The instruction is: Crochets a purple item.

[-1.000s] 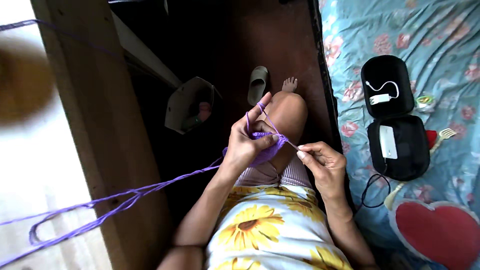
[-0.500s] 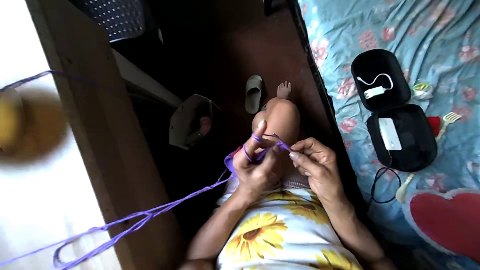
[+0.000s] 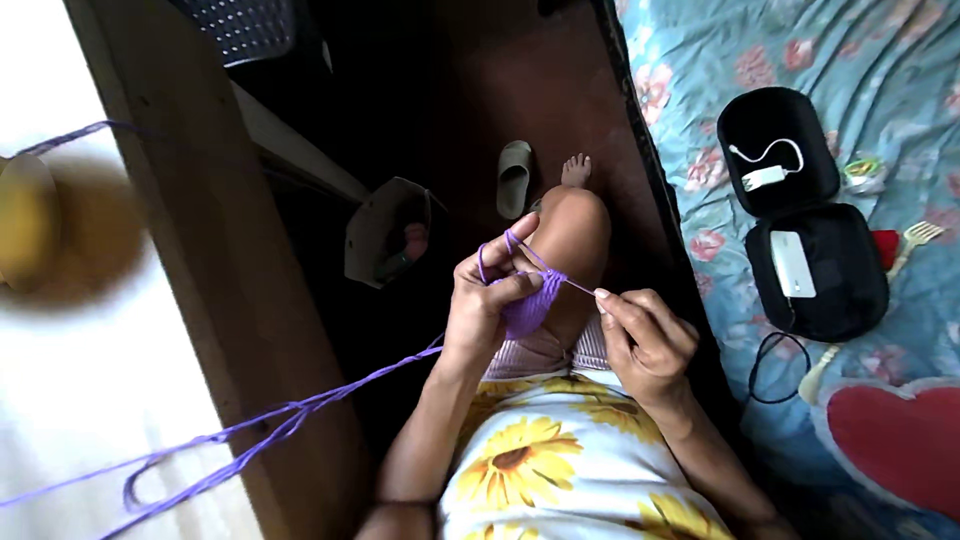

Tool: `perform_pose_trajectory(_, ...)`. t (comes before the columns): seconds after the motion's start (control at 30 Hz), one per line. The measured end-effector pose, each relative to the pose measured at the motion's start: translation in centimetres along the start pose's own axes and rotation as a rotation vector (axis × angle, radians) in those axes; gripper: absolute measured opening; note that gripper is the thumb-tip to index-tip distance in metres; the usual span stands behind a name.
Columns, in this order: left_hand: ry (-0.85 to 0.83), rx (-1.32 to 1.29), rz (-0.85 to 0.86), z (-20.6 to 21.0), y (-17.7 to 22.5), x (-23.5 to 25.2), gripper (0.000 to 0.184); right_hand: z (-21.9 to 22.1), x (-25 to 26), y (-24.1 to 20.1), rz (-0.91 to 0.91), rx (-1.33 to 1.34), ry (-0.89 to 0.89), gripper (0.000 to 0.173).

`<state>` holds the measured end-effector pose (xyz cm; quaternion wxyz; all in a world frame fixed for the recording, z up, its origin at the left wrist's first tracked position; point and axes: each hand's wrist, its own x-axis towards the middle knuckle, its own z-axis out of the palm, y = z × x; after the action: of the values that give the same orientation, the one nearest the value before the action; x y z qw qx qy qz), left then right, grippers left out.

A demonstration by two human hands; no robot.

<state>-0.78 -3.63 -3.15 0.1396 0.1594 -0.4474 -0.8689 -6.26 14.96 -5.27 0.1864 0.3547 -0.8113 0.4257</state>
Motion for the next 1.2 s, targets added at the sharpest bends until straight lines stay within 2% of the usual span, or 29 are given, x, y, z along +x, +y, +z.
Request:
perform_pose_trajectory(0.17, -0.154, -0.098, -0.114, -1.8, 0.4, 0.7, 0.043, -0.4, -0.2, 0.4, 0.013, 0.111, -0.051, 0.012)
perform_pose_trajectory(0.3, -0.176, -0.118, -0.189, -2.0, 0.4, 0.8, 0.042, -0.5, -0.4, 0.8, 0.084, 0.259, -0.084, 0.011)
perform_pose_trajectory(0.63, -0.219, -0.166, -0.230, -2.1, 0.2, 1.0, 0.039, -0.7, -0.4, 1.2, 0.221, 0.495, -0.127, 0.007)
perform_pose_trajectory(0.9, -0.281, -0.156, -0.302, -3.1, 0.0, 1.6, 0.035, -1.4, -0.1, 1.8, 0.112, 0.357, -0.172, 0.010)
perform_pose_trajectory(1.2, -0.308, -0.182, -0.304, -3.0, -0.1, 1.5, 0.035, -1.5, -0.3, 1.9, 0.205, 0.498, -0.179, 0.007)
